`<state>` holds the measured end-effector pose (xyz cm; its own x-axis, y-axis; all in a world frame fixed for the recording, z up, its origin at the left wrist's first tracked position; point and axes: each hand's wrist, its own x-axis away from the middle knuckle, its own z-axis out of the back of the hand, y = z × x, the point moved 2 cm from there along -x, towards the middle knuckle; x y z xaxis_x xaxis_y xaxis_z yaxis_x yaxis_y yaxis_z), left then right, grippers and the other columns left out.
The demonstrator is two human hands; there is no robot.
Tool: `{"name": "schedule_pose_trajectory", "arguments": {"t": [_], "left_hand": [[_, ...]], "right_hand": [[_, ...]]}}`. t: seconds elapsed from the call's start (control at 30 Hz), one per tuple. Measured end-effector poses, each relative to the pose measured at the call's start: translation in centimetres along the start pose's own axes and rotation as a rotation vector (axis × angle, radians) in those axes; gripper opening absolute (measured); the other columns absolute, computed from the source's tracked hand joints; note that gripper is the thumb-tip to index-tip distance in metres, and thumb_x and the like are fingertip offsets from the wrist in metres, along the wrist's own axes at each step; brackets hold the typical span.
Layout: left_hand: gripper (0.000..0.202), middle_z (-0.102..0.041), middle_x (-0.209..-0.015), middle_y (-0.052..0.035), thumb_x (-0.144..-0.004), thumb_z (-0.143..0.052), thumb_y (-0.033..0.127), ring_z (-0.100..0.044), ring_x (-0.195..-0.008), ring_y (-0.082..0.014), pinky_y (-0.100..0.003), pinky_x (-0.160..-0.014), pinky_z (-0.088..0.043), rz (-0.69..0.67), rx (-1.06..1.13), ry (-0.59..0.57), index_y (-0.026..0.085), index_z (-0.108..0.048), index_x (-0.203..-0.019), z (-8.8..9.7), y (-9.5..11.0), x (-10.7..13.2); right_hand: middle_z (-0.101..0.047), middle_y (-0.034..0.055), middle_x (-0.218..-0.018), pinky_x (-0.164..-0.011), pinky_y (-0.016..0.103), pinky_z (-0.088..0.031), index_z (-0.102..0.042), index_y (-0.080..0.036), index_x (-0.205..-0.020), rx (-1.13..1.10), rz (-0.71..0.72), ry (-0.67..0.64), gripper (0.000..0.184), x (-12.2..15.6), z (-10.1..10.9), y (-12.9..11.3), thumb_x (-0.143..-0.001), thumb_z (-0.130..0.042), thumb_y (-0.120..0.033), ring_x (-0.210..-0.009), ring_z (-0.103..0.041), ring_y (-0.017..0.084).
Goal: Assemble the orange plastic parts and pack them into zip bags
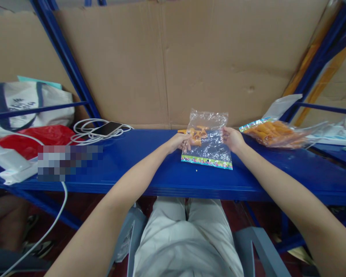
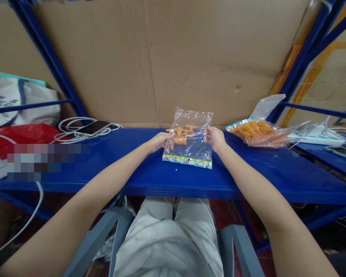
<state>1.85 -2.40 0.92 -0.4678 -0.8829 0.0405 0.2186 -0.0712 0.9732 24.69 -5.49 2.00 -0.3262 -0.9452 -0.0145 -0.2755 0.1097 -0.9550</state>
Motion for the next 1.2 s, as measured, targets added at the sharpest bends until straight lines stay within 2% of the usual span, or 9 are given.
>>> {"name": "schedule_pose_trajectory", "arguments": {"t": [0.2,0.33,0.5,0.77,0.9,0.97,1.03,1.1,1.2], "left_hand": [[0.038,-0.070,-0.065,-0.0032,-0.097,-0.052,0.049,-0.055,-0.039,-0.0085,-0.020,-0.044,-0.045,-0.036,0.159,0.267,0.013,-0.064,-0.098,0.9,0.4,0.0],[0.022,-0.067,-0.059,-0.0004,-0.099,-0.053,0.032,-0.051,-0.036,-0.0063,-0.017,-0.043,-0.041,-0.029,0.109,0.395,0.013,-0.061,-0.091,1.3,0.4,0.1],[0.024,-0.063,-0.053,0.0015,-0.102,-0.045,0.022,-0.050,-0.036,-0.0064,-0.017,-0.045,-0.040,-0.002,0.072,0.421,0.014,-0.058,-0.084,1.2,0.4,0.2],[0.024,-0.066,-0.060,-0.0023,-0.102,-0.038,0.018,-0.053,-0.039,-0.0090,-0.020,-0.047,-0.044,0.034,0.026,0.452,0.015,-0.055,-0.084,1.0,0.2,0.0],[0.005,-0.073,-0.084,-0.0054,-0.093,-0.052,0.015,-0.066,-0.062,-0.0133,-0.026,-0.063,-0.054,-0.099,-0.114,0.563,0.017,-0.056,-0.092,2.1,-0.3,-0.9],[0.014,-0.073,-0.102,-0.0081,-0.087,-0.058,0.015,-0.069,-0.088,-0.0186,-0.033,-0.081,-0.056,-0.242,-0.276,0.672,0.018,-0.058,-0.101,2.7,-0.3,-1.2],[0.026,-0.069,-0.119,-0.0107,-0.084,-0.061,0.018,-0.063,-0.113,-0.0242,-0.041,-0.099,-0.049,-0.407,-0.485,0.712,0.018,-0.060,-0.111,3.0,-0.1,-1.1],[0.035,-0.063,-0.132,-0.0114,-0.086,-0.059,0.023,-0.053,-0.128,-0.0275,-0.046,-0.110,-0.040,-0.541,-0.670,0.665,0.020,-0.060,-0.120,2.7,0.2,-0.7],[0.040,-0.053,-0.147,-0.0082,-0.093,-0.051,0.031,-0.040,-0.140,-0.0279,-0.050,-0.115,-0.030,-0.658,-0.845,0.498,0.025,-0.057,-0.132,1.5,0.6,0.0]], "right_hand": [[-0.051,-0.0041,-0.052,-0.043,0.019,-0.034,-0.057,-0.018,-0.080,0.125,-0.065,-0.156,0.016,-0.1,0.0,0.6,-0.087,-0.053,-0.004,-0.042,-0.043,0.008],[-0.051,-0.0044,-0.050,-0.041,0.020,-0.035,-0.054,-0.019,-0.079,0.231,-0.138,-0.276,0.019,0.6,-0.5,0.9,-0.089,-0.052,-0.003,-0.039,-0.044,0.009],[-0.051,-0.0041,-0.050,-0.038,0.019,-0.036,-0.050,-0.019,-0.071,0.276,-0.142,-0.265,0.026,0.8,-0.5,1.2,-0.096,-0.049,-0.012,-0.038,-0.045,0.008],[-0.051,-0.0027,-0.048,-0.035,0.022,-0.037,-0.052,-0.017,-0.068,0.363,-0.109,-0.238,0.023,0.5,-0.3,1.5,-0.090,-0.053,-0.009,-0.036,-0.044,0.010],[-0.052,-0.0019,-0.047,-0.034,0.022,-0.038,-0.053,-0.017,-0.064,0.383,-0.072,-0.258,0.025,0.4,-0.2,1.4,-0.087,-0.053,-0.007,-0.035,-0.045,0.009],[-0.053,-0.0019,-0.048,-0.035,0.021,-0.038,-0.054,-0.017,-0.064,0.397,-0.068,-0.286,0.024,0.4,-0.3,1.6,-0.087,-0.055,-0.008,-0.035,-0.046,0.009],[-0.054,-0.0022,-0.048,-0.034,0.020,-0.037,-0.054,-0.017,-0.066,0.426,-0.069,-0.303,0.023,0.6,-0.5,1.7,-0.087,-0.060,-0.011,-0.035,-0.046,0.009],[-0.055,-0.0022,-0.048,-0.034,0.019,-0.036,-0.056,-0.017,-0.068,0.469,-0.065,-0.332,0.021,0.9,-0.9,1.9,-0.088,-0.062,-0.014,-0.035,-0.046,0.008],[-0.055,-0.0033,-0.047,-0.033,0.017,-0.032,-0.059,-0.017,-0.072,0.515,-0.024,-0.398,0.019,1.5,-1.5,2.1,-0.091,-0.062,-0.018,-0.034,-0.043,0.007]]}}
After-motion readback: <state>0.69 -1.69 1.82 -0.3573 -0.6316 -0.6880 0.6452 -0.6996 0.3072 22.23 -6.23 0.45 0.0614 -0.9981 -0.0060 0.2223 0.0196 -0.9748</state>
